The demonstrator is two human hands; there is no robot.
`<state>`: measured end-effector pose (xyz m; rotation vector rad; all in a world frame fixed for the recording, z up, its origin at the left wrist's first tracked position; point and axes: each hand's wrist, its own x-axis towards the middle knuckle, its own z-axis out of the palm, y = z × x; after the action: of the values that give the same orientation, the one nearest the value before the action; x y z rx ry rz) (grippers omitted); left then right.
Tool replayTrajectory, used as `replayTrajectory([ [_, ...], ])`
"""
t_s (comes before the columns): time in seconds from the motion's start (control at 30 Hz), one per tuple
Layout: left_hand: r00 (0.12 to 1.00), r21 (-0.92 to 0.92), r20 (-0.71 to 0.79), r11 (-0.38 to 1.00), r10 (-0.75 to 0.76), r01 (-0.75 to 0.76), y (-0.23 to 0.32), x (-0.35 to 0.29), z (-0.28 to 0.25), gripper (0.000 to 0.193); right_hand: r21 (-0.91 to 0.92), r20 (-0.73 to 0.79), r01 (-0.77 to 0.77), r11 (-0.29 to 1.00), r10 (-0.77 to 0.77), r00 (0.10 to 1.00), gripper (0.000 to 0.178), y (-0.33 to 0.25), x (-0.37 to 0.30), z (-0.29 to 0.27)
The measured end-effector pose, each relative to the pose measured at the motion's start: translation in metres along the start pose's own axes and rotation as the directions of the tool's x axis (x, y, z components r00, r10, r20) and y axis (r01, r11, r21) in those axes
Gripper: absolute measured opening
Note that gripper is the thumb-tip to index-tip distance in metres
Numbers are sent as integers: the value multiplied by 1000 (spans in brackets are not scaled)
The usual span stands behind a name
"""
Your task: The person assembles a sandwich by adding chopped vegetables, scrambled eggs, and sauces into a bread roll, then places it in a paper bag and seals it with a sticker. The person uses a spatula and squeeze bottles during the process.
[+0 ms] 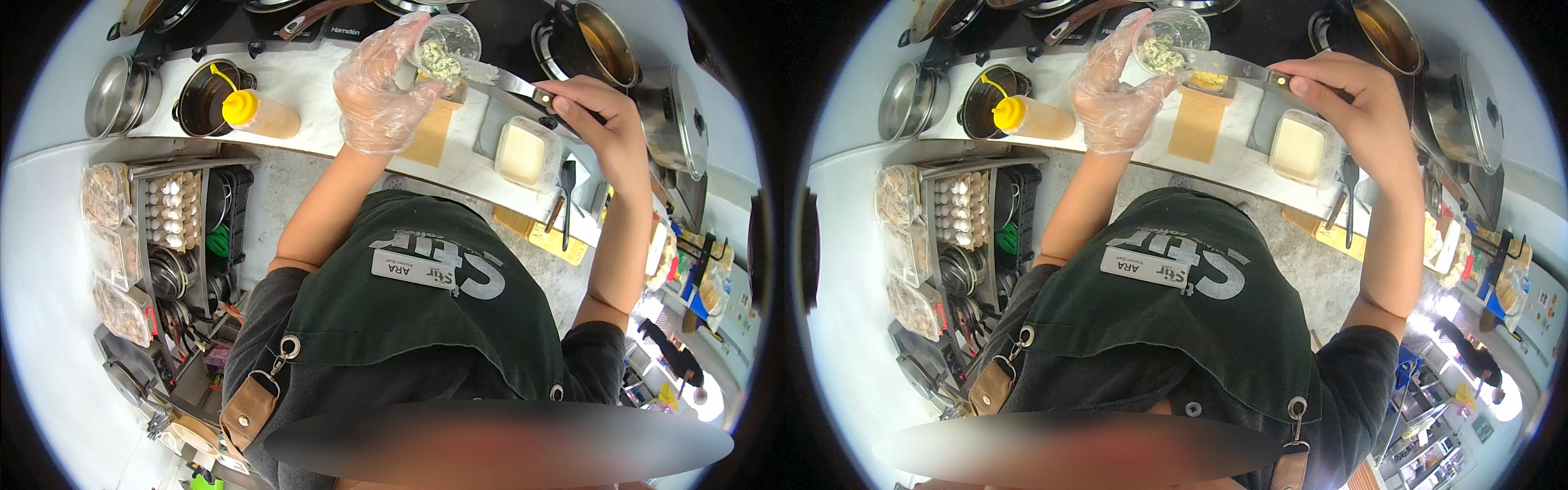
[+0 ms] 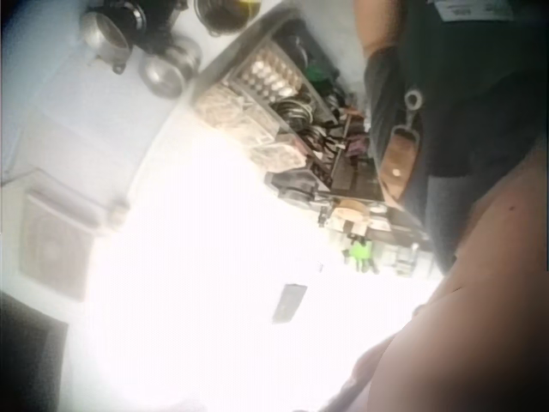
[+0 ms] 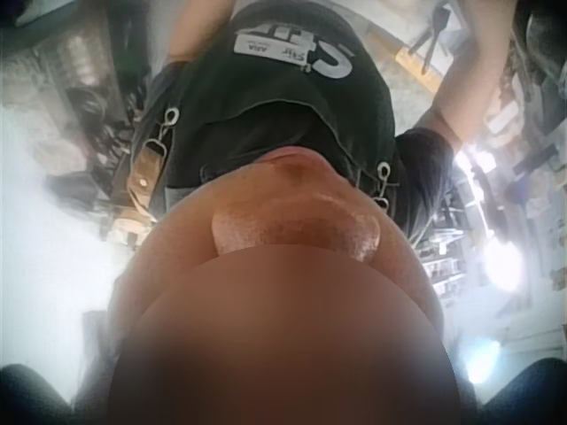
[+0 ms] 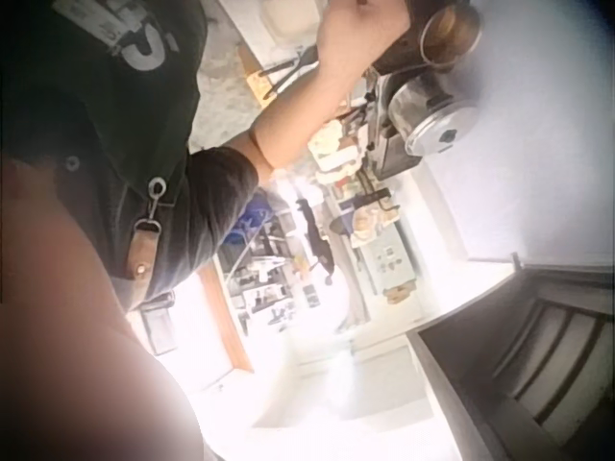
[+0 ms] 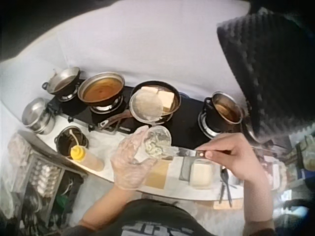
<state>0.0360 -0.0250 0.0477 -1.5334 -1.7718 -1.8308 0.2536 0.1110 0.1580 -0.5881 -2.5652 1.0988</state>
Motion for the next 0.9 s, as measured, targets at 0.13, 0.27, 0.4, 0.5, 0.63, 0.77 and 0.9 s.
replayTrajectory([
  [0.13,986,-130,20,978,-164,166,-5,-5,2,70,372,132,-280,885,248,960,26,16,-6,13],
  [0.27,979,-144,30,969,-200,202,-7,-11,4,67,548,133,-384,743,375,917,29,24,-12,19],
  [0.4,979,-192,24,960,-203,203,-5,-14,5,63,586,30,-311,749,362,932,28,25,-14,10],
  [0.5,994,-199,-11,974,-113,108,-5,-14,3,63,333,-60,-313,890,351,934,23,14,-16,5],
  [0.63,999,-91,24,995,-44,46,-3,-16,-3,64,-241,-209,10,970,-62,976,19,-14,-19,15],
  [0.77,997,-59,53,997,48,-45,-4,-12,-5,62,-406,-149,-32,913,-31,988,20,-35,-24,15],
  [0.9,994,-75,81,995,75,-69,-7,-12,-6,63,-307,-84,104,946,-135,987,18,-13,-13,13],
])
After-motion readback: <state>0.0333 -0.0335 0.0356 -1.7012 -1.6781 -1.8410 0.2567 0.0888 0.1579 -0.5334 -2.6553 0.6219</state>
